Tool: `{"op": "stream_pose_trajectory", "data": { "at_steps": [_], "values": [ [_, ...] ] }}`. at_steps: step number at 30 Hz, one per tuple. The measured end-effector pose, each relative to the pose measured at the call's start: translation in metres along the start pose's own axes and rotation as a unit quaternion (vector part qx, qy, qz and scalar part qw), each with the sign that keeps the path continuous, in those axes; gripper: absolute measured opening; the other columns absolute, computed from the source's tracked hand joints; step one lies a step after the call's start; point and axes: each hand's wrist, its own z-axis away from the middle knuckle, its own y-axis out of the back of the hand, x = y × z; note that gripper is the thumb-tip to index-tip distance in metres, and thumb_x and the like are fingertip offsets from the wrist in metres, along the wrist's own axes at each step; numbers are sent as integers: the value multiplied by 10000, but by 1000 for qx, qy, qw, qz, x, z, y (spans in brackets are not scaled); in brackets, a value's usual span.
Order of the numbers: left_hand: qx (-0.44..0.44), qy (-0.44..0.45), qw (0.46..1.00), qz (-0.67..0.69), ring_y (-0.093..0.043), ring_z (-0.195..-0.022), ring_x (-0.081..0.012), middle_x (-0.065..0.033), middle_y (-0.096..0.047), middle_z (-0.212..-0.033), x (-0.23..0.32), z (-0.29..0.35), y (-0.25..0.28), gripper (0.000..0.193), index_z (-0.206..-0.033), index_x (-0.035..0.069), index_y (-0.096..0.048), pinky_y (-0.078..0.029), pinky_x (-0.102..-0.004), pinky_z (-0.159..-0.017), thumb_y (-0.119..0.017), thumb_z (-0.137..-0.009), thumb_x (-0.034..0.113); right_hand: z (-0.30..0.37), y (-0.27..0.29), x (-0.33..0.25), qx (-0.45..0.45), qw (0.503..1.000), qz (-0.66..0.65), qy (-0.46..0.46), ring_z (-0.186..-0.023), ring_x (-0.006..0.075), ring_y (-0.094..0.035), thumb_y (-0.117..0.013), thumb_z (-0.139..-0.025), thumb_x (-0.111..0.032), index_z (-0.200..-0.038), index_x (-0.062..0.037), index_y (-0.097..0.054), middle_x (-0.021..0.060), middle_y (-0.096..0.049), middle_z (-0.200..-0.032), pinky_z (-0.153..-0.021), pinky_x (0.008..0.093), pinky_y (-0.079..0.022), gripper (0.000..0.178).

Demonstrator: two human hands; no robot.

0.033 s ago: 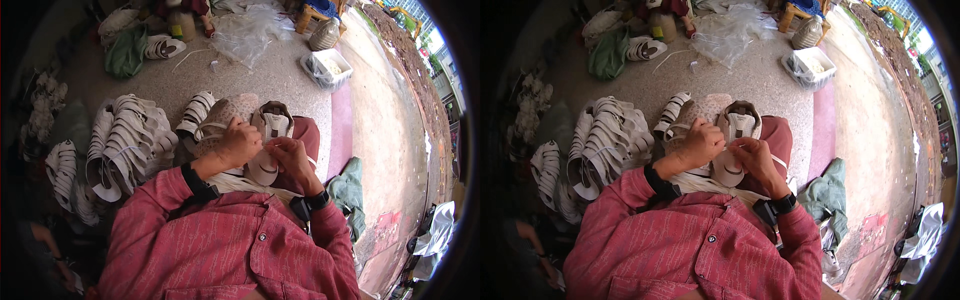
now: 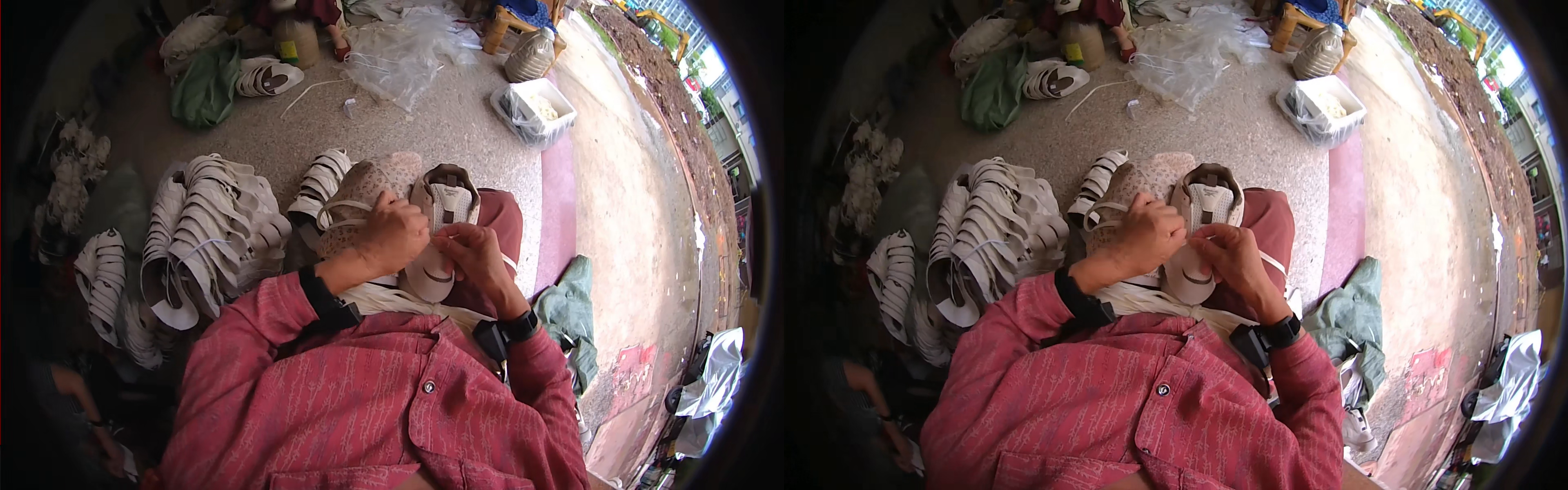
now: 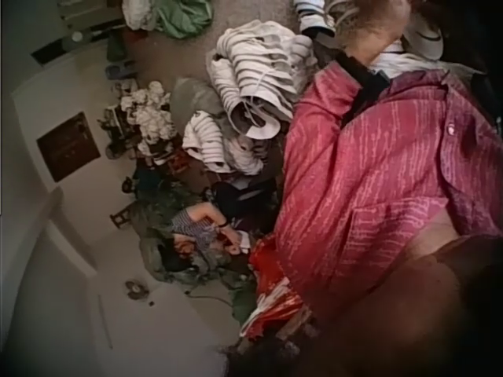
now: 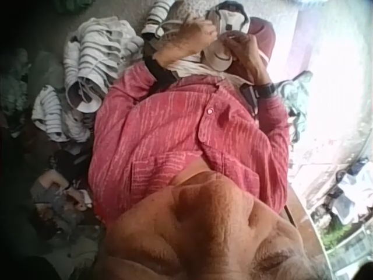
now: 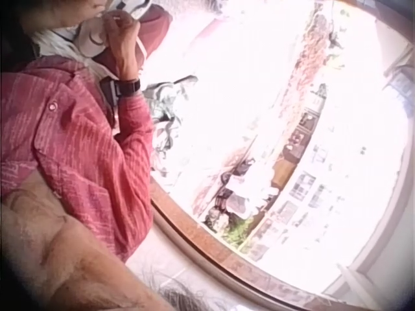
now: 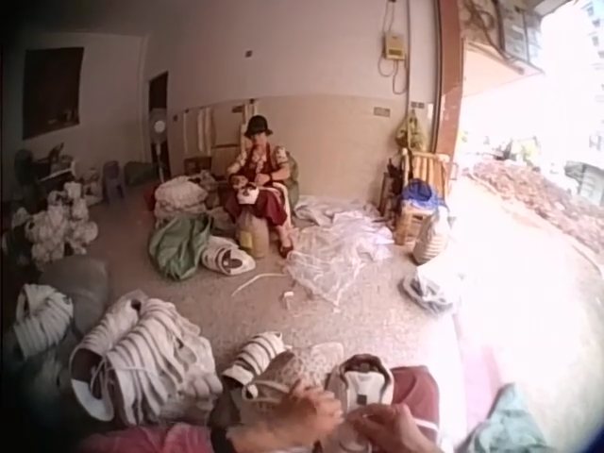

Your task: Lacing a white sneaker while sitting in a workshop area.

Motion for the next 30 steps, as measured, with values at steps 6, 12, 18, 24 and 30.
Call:
{"op": "stream_pose_trajectory", "data": {
  "at_steps": [6, 12, 18, 24, 30],
  "values": [
    [-60, 9, 996, -66, -581, -887, -285, -103, -596, -874, 1, -12, 8, 108, -785, 69, -618, -405, -407, -839, -618, -785, 177, 2, 2, -6, -3, 995, 93, 24, -531, 72, -546, -654, -894, -123, -930, -13, -675, 33, -621, -648, -450, 246, -414, 117],
    [-72, -103, 991, 36, -567, -1052, -353, -143, -498, -1173, -14, -37, 43, 536, -1152, 60, -536, -460, -421, -897, -761, -682, 181, -11, 23, -40, 36, 840, 374, 391, -769, 292, -611, -694, -758, -44, -847, -37, -679, 105, -614, -818, -661, 356, -487, 91],
    [-274, -72, 948, 142, -591, -1006, -329, -101, -521, -1127, -35, -50, 43, 404, -1052, 55, -571, -482, -406, -851, -736, -695, 146, -31, 18, -23, -45, 901, 299, 309, -791, 277, -618, -709, -768, -73, -868, -68, -688, 85, -616, -858, -696, 370, -499, 102],
    [-212, -76, 948, 224, -589, -842, -299, -92, -522, -952, -44, -40, 31, 291, -891, 33, -544, -468, -380, -735, -743, -699, 122, -42, 22, -27, -106, 884, 347, 295, -778, 262, -620, -713, -750, -107, -867, -110, -698, 64, -594, -833, -666, 359, -496, 118],
    [-172, -57, 947, 263, -576, -794, -246, -70, -521, -915, -39, -36, 31, 258, -844, 35, -564, -457, -348, -695, -764, -724, 145, -49, 21, -18, -86, 856, 368, 352, -797, 273, -615, -683, -742, -111, -822, -114, -676, 47, -614, -856, -671, 386, -499, 80]
  ]
}}
